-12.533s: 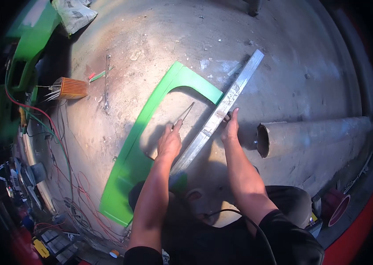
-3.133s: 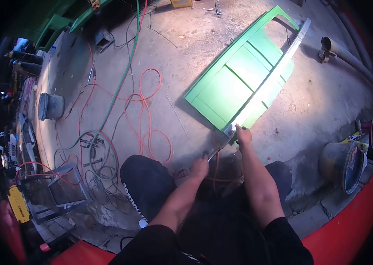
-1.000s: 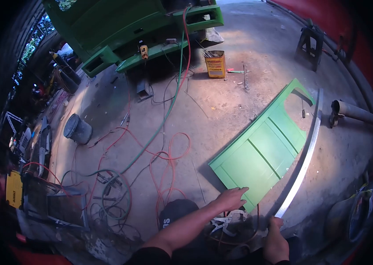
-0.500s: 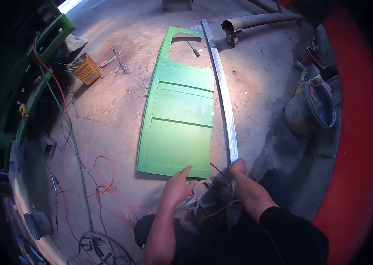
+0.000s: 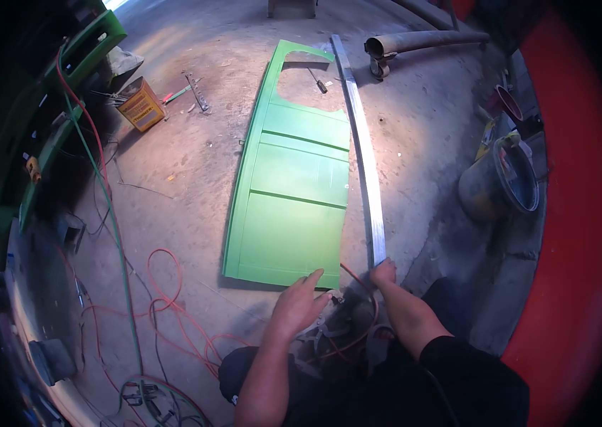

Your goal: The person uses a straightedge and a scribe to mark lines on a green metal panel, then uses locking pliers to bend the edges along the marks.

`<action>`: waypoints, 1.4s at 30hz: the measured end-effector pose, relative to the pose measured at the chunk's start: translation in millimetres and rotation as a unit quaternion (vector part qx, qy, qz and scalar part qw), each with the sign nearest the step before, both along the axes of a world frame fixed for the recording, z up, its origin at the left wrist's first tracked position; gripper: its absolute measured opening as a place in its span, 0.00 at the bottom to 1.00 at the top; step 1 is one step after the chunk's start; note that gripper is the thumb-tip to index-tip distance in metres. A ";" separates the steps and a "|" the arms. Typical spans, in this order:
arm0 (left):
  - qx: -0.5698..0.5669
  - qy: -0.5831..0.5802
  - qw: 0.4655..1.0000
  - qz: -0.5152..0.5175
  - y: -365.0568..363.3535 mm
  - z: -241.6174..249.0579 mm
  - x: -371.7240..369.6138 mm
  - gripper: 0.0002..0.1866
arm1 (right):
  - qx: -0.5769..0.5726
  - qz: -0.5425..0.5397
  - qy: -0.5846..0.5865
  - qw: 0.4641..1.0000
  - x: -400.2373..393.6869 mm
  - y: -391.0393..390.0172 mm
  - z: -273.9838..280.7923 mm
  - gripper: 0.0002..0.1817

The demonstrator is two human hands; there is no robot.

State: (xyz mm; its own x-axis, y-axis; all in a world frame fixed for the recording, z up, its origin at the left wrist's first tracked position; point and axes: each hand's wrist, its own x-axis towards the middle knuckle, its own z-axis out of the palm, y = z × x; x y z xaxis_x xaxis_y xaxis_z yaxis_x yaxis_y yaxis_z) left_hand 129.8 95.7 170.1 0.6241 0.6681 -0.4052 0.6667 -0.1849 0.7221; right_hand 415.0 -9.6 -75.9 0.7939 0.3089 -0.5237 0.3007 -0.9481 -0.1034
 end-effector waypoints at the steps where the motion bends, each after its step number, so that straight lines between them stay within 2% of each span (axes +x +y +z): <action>1: -0.002 0.004 1.000 -0.003 0.9 3.5 -0.4 0.34 | 0.001 0.005 -0.001 1.000 -1.0 -1.3 -1.4 0.36; 4: -0.004 0.009 1.000 -0.001 3.1 9.2 -1.6 0.34 | -0.026 0.020 -0.029 0.999 -11.7 4.0 7.6 0.40; 6: -0.006 0.011 1.000 0.001 3.2 9.7 -2.1 0.34 | 0.039 0.032 -0.086 0.995 -45.3 17.8 61.4 0.39; 7: -0.003 0.008 1.000 0.000 2.7 8.7 -2.4 0.34 | 0.040 0.034 -0.086 0.995 -50.9 21.2 53.1 0.39; 9: 0.001 0.004 1.000 0.000 2.4 10.1 -1.2 0.34 | 0.193 0.071 -0.008 0.979 -60.0 26.8 35.8 0.47; 10: -0.008 0.007 1.000 0.000 3.4 12.6 -0.2 0.33 | 0.194 0.073 -0.009 0.978 -67.1 31.7 35.0 0.47; 12: -0.013 0.012 1.000 0.004 4.7 14.9 1.1 0.33 | 0.204 0.046 0.084 0.974 -82.3 42.4 33.0 0.47; 14: -0.029 0.011 1.000 -0.002 5.9 15.4 2.7 0.33 | 0.189 0.053 0.090 0.976 -90.6 46.7 37.3 0.46; 16: -0.029 0.015 0.999 -0.002 5.9 13.6 3.9 0.33 | 0.204 -0.060 0.183 0.960 -96.5 43.9 45.4 0.42; 17: -0.032 0.015 0.999 -0.007 5.8 13.0 3.5 0.34 | 0.205 -0.054 0.186 0.959 -94.0 40.5 31.3 0.42; 18: -0.029 0.016 0.999 -0.002 6.1 11.1 2.9 0.34 | 0.220 -0.084 0.265 0.935 -82.9 33.2 -3.2 0.40; 19: -0.027 0.015 0.999 -0.006 5.0 9.2 2.4 0.34 | 0.230 -0.116 0.341 0.904 -80.5 33.6 -7.9 0.38; 20: -0.025 0.014 1.000 -0.010 5.0 8.6 2.8 0.34 | 0.231 -0.112 0.342 0.904 -78.9 32.1 -12.1 0.38; 22: -0.030 0.016 0.999 -0.010 6.2 13.0 4.3 0.34 | 0.243 -0.161 0.436 0.851 -83.9 31.5 21.1 0.35; 25: -0.031 0.019 0.999 -0.011 5.2 14.8 7.1 0.34 | 0.246 -0.178 0.431 0.850 -87.4 36.3 47.0 0.30; 28: -0.022 0.021 0.999 -0.014 1.2 12.1 10.6 0.34 | 0.190 -0.171 0.436 0.863 -79.5 41.5 46.2 0.24; 30: -0.006 0.031 0.999 0.019 2.3 5.3 9.4 0.34 | 0.208 -0.149 0.470 0.845 -74.9 41.4 42.6 0.22; 32: 0.076 0.018 0.997 0.015 -2.2 -10.7 8.6 0.32 | 0.263 -0.160 0.519 0.798 -72.5 43.2 36.0 0.20; 34: 0.114 0.030 0.992 0.055 -1.4 -15.8 8.9 0.31 | 0.263 -0.174 0.505 0.803 -65.2 45.3 36.5 0.18; 37: 0.183 0.027 0.979 0.091 2.3 -25.6 13.4 0.29 | 0.237 -0.138 0.508 0.817 -42.5 46.4 20.7 0.15; 38: 0.213 0.025 0.971 0.109 4.0 -26.9 14.9 0.28 | 0.236 -0.128 0.510 0.817 -44.9 51.4 33.0 0.15; 39: 0.218 0.028 0.969 0.117 7.5 -25.5 17.1 0.28 | 0.221 -0.116 0.503 0.827 -54.5 56.4 69.1 0.15; 41: 0.282 -0.053 0.939 0.187 14.2 -22.7 16.7 0.27 | 0.195 -0.071 0.506 0.838 -66.6 70.7 121.2 0.16; 42: 0.281 -0.050 0.939 0.190 15.3 -16.2 13.9 0.27 | 0.192 -0.069 0.508 0.837 -73.3 74.7 142.3 0.16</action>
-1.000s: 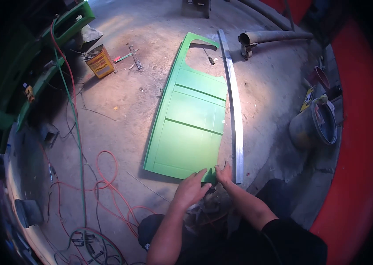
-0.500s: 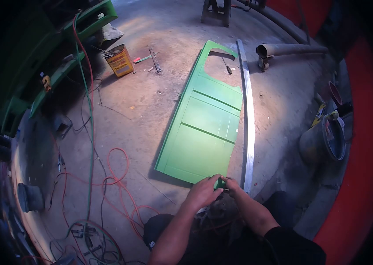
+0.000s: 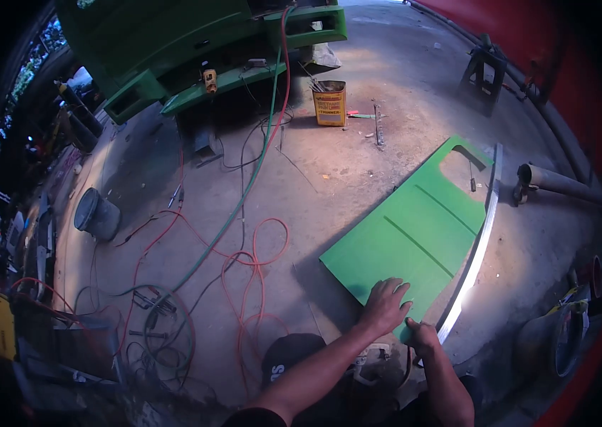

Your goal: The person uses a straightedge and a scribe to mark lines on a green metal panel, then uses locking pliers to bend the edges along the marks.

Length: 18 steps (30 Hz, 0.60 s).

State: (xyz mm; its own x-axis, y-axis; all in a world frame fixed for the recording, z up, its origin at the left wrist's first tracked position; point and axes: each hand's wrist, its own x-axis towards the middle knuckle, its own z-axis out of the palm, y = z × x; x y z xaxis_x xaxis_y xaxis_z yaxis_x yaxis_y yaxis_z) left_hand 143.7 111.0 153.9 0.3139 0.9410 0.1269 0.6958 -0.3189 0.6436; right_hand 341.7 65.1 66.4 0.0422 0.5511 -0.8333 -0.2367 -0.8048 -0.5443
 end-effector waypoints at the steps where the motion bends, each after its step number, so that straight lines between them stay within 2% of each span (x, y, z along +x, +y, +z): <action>1: 0.034 -0.052 0.997 0.048 5.4 12.1 -2.9 0.26 | 0.024 0.018 0.004 1.000 -8.7 6.5 22.2 0.16; 3: 0.105 -0.115 0.975 0.159 13.6 25.2 -10.8 0.25 | 0.063 0.053 0.020 0.996 -20.0 19.9 46.6 0.18; 4: 0.105 -0.114 0.975 0.158 16.0 24.3 -17.4 0.25 | 0.062 0.052 0.021 0.996 -23.7 22.4 48.6 0.18; 6: 0.037 -0.209 0.942 0.259 23.5 14.6 -35.8 0.25 | 0.079 0.057 0.023 0.995 -28.8 25.6 48.5 0.19; 7: 0.039 -0.204 0.943 0.258 26.6 8.2 -44.3 0.25 | 0.080 0.056 0.028 0.995 -29.7 25.6 46.3 0.19; 9: -0.110 -0.333 0.886 0.302 26.2 -3.8 -60.8 0.26 | 0.069 -0.001 0.035 0.997 -30.4 18.6 38.9 0.17; 11: -0.103 -0.261 0.921 0.271 20.9 4.5 -75.7 0.26 | 0.043 0.003 0.017 0.999 -26.1 16.2 41.9 0.19; 12: -0.076 -0.230 0.937 0.250 19.7 -2.8 -84.8 0.25 | 0.048 -0.005 0.041 0.998 -18.9 12.1 26.7 0.19; 14: -0.121 -0.231 0.934 0.244 16.5 9.2 -94.2 0.24 | 0.045 0.028 0.015 0.998 -11.9 5.6 30.1 0.18; 15: -0.135 -0.238 0.931 0.244 15.5 13.2 -97.3 0.23 | 0.058 -0.005 0.026 0.998 -9.3 0.4 17.6 0.17; 18: -0.124 -0.251 0.924 0.259 14.4 23.8 -92.8 0.23 | 0.042 -0.006 0.011 0.999 -10.2 0.2 19.7 0.17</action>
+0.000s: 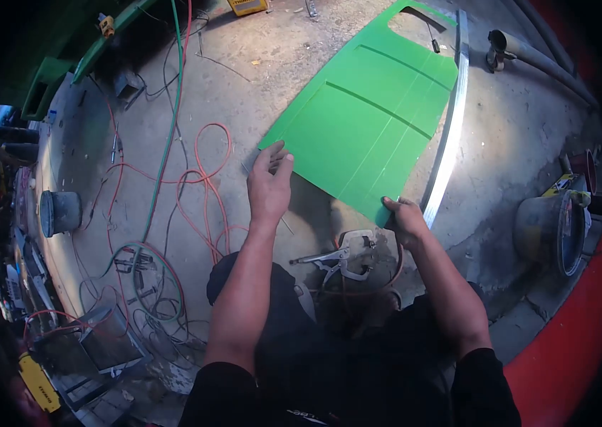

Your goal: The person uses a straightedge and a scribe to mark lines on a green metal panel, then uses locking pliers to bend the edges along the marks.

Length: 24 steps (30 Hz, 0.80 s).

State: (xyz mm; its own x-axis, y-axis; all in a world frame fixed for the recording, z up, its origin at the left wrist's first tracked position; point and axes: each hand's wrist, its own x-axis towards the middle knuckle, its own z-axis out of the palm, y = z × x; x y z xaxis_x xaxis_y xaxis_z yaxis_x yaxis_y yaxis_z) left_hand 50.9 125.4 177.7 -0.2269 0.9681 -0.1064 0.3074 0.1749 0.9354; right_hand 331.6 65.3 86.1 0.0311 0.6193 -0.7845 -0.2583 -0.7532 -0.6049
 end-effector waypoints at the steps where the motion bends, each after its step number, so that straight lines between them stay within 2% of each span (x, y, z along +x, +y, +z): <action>1: 0.013 -0.019 1.000 0.010 0.4 3.7 2.1 0.22 | 0.000 0.005 -0.010 1.000 -0.7 2.0 3.1 0.18; 4: 0.034 -0.042 0.998 0.030 0.2 7.6 3.9 0.22 | -0.008 0.030 -0.020 0.999 -6.9 5.1 20.3 0.20; 6: 0.051 -0.078 0.994 0.052 1.1 7.2 4.6 0.22 | 0.026 0.026 -0.009 0.999 -8.7 5.9 23.1 0.20; 9: 0.035 -0.074 0.994 0.068 3.1 9.6 4.6 0.21 | 0.038 0.030 0.003 0.999 -12.5 9.0 26.5 0.19; 13: 0.005 -0.079 0.996 0.052 5.9 3.9 6.7 0.23 | 0.055 0.025 -0.001 0.998 -17.6 11.0 32.7 0.19; 16: 0.008 -0.074 0.996 0.045 7.8 -0.1 10.5 0.20 | 0.063 0.036 -0.009 0.997 -17.3 10.9 31.6 0.18; 22: 0.004 -0.062 0.998 0.013 7.8 -4.0 21.9 0.20 | 0.082 0.074 -0.067 0.992 -21.1 12.1 43.6 0.17; 24: -0.057 -0.020 0.995 -0.074 5.6 -7.4 24.0 0.20 | 0.096 0.082 -0.069 0.990 -24.2 15.5 49.6 0.17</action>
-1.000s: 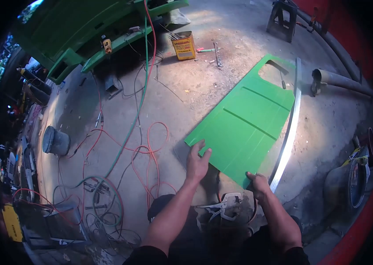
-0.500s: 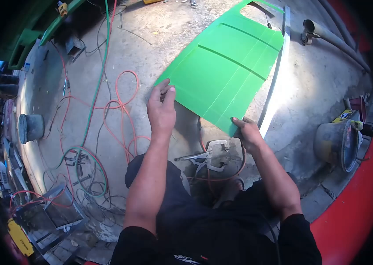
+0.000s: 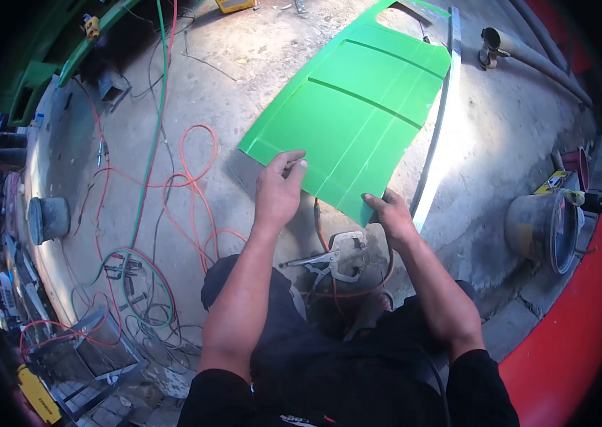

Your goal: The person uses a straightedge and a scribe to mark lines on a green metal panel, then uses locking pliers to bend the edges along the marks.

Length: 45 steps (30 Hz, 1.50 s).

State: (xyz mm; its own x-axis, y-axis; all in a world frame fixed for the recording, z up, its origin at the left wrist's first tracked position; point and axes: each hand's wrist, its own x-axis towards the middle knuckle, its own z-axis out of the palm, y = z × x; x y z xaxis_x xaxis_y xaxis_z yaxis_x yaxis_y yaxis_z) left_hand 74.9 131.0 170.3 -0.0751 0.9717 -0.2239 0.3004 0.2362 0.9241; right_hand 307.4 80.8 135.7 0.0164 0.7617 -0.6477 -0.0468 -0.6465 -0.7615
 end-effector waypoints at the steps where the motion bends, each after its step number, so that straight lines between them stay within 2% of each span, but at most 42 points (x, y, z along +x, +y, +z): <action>1: 0.001 0.002 1.000 0.003 -2.2 1.6 1.6 0.20 | 0.001 0.003 0.002 1.000 -1.2 1.6 2.2 0.17; 3: -0.051 0.117 0.986 -0.107 -6.9 5.7 4.9 0.19 | 0.021 0.027 -0.003 0.999 -4.6 5.5 5.4 0.17; 7: -0.041 0.180 0.974 -0.128 -10.6 8.8 6.0 0.18 | 0.060 0.027 0.033 0.997 -14.2 9.9 13.4 0.18; 12: -0.038 0.177 0.977 -0.110 -9.6 10.9 3.8 0.17 | 0.113 0.069 0.041 0.990 -21.4 14.2 30.7 0.22; 21: -0.026 0.171 0.982 -0.075 -7.8 10.7 1.5 0.17 | 0.137 0.094 0.097 0.981 -31.4 17.0 26.8 0.26; 27: -0.014 0.183 0.981 -0.066 -8.4 -1.5 -5.1 0.17 | 0.125 0.085 0.070 0.986 -41.5 11.4 22.7 0.25; 45: 0.019 0.165 0.984 -0.059 -11.1 3.3 2.0 0.18 | 0.150 0.080 0.089 0.982 -50.2 16.7 25.2 0.24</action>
